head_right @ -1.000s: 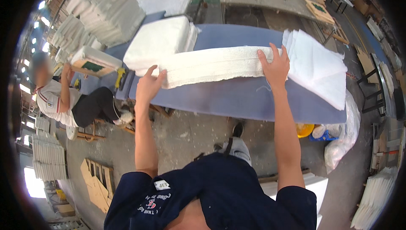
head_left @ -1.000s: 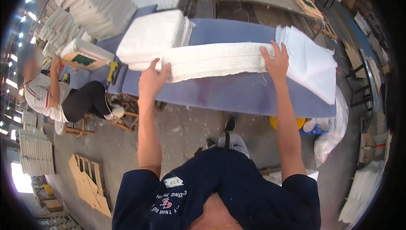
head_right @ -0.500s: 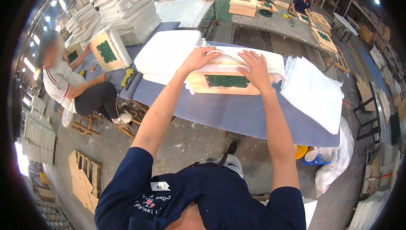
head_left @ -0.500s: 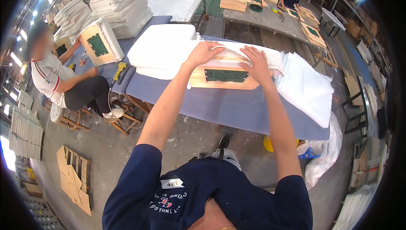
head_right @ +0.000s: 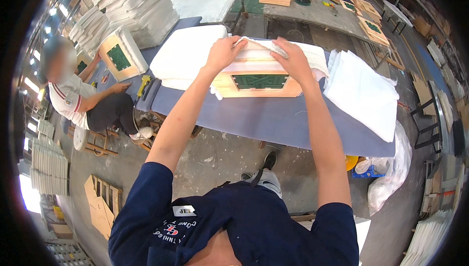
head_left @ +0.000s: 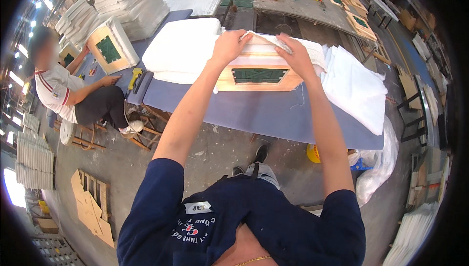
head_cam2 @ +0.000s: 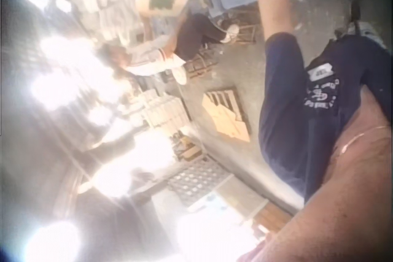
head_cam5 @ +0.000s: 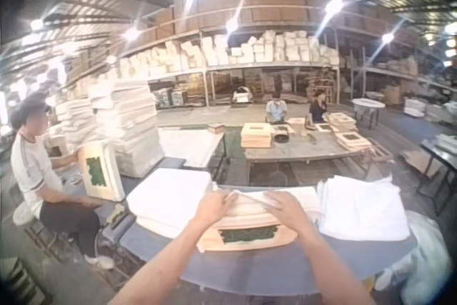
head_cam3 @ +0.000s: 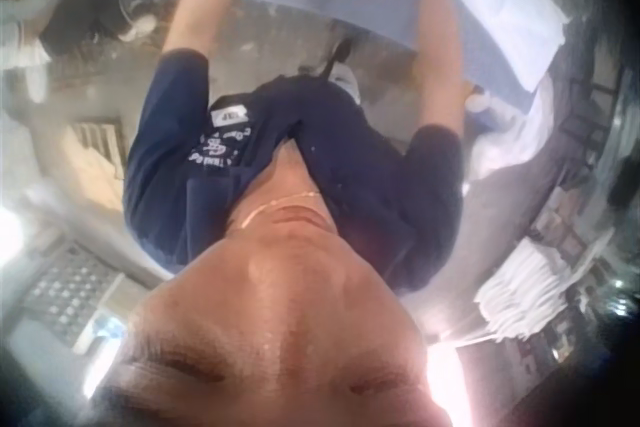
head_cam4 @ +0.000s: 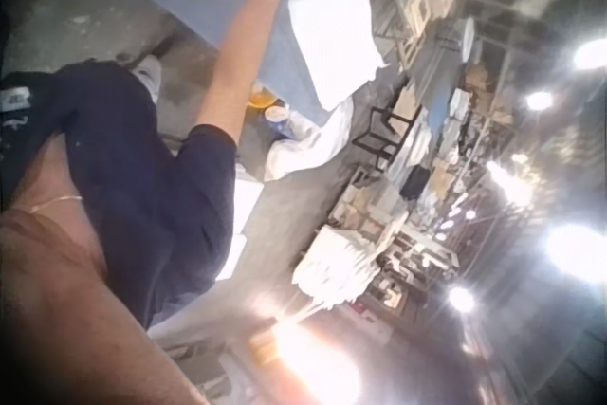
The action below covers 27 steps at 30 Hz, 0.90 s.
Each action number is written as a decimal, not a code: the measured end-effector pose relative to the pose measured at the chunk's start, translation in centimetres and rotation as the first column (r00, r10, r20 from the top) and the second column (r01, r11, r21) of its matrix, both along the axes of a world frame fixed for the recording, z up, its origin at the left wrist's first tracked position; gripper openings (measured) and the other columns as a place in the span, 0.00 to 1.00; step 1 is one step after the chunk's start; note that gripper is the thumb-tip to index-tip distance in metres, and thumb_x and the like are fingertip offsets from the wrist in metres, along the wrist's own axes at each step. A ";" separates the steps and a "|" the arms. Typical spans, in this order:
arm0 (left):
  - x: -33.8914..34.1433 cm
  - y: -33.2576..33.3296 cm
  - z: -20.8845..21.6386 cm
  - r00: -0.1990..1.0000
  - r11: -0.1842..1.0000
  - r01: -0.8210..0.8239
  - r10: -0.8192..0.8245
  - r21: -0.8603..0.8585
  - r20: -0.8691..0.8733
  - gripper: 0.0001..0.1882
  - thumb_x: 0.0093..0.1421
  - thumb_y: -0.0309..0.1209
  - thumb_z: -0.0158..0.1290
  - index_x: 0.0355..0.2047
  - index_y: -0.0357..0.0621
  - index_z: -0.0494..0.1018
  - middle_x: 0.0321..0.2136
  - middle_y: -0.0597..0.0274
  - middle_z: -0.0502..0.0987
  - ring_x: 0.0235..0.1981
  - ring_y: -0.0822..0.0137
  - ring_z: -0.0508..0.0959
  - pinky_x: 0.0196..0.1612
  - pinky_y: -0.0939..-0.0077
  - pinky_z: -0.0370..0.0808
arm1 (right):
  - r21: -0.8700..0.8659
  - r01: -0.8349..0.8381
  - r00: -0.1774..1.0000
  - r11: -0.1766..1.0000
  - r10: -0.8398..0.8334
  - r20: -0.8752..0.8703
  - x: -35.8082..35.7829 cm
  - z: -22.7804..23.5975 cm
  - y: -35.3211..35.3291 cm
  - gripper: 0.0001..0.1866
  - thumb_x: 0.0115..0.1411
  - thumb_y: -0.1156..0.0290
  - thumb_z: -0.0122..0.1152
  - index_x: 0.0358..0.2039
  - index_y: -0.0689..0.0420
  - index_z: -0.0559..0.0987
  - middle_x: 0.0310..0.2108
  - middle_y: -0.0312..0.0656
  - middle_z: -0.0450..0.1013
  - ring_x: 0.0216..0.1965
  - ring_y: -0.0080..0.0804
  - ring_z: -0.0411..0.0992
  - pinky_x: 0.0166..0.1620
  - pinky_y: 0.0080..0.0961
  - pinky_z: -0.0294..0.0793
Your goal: The person repeatedly picks up white cushion-like objects, wraps them in white fabric, and places them on a blue table. The person also handles a wooden frame and a yellow bucket during the process.
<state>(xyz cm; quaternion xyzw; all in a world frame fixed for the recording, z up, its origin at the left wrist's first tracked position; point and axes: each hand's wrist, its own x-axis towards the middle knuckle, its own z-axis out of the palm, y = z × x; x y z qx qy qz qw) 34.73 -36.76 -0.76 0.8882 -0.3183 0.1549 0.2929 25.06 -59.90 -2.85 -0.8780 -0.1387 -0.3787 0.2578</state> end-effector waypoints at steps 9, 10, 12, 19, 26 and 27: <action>-1.1 -0.6 0.3 0.961 0.999 -0.032 0.030 0.003 0.275 0.08 0.61 0.37 0.53 0.34 0.48 0.76 0.30 0.52 0.79 0.34 0.48 0.79 0.35 0.57 0.75 | -0.358 -0.189 0.971 0.915 0.228 0.069 -0.6 -0.9 3.4 0.19 0.54 0.66 0.65 0.47 0.56 0.77 0.46 0.39 0.73 0.48 0.38 0.70 0.52 0.35 0.70; -1.5 -0.5 -0.2 0.892 0.994 0.074 -0.031 -0.077 0.452 0.06 0.59 0.33 0.54 0.35 0.48 0.76 0.33 0.54 0.78 0.36 0.50 0.78 0.37 0.59 0.75 | -0.352 -0.182 0.972 0.918 0.223 0.078 -0.1 -1.0 3.0 0.20 0.54 0.65 0.65 0.47 0.57 0.77 0.46 0.39 0.73 0.48 0.38 0.70 0.52 0.35 0.70; -3.1 -0.3 -1.8 0.772 0.953 0.297 -0.202 -0.062 0.603 0.09 0.55 0.27 0.55 0.38 0.47 0.75 0.37 0.57 0.77 0.39 0.53 0.77 0.41 0.61 0.75 | -0.413 -0.141 0.976 0.900 0.196 0.094 0.2 -1.0 2.1 0.21 0.54 0.65 0.65 0.48 0.57 0.77 0.46 0.39 0.73 0.48 0.39 0.70 0.52 0.34 0.71; -3.9 2.1 -4.4 0.868 0.936 0.351 -0.326 0.001 0.374 0.18 0.58 0.27 0.54 0.49 0.44 0.72 0.45 0.55 0.75 0.45 0.52 0.75 0.49 0.61 0.73 | -0.276 -0.107 0.994 0.955 0.106 -0.018 0.1 -2.6 -0.3 0.19 0.54 0.66 0.65 0.47 0.55 0.79 0.43 0.41 0.75 0.46 0.43 0.70 0.49 0.35 0.73; 0.2 -0.3 -3.4 0.915 0.962 0.269 -0.238 -0.051 0.327 0.19 0.57 0.35 0.59 0.47 0.41 0.76 0.44 0.54 0.75 0.44 0.51 0.75 0.49 0.61 0.73 | -0.176 -0.104 0.981 0.979 0.072 -0.180 3.7 -0.3 0.0 0.18 0.55 0.63 0.64 0.45 0.55 0.81 0.39 0.45 0.76 0.45 0.45 0.71 0.47 0.38 0.71; 1.0 -1.2 -3.2 0.930 0.964 0.253 -0.219 -0.082 0.295 0.18 0.57 0.35 0.59 0.46 0.41 0.77 0.43 0.54 0.75 0.43 0.52 0.75 0.48 0.61 0.73 | -0.146 -0.122 0.987 0.982 0.104 -0.126 5.0 0.1 0.0 0.16 0.55 0.61 0.63 0.42 0.56 0.82 0.36 0.45 0.75 0.43 0.46 0.72 0.45 0.40 0.71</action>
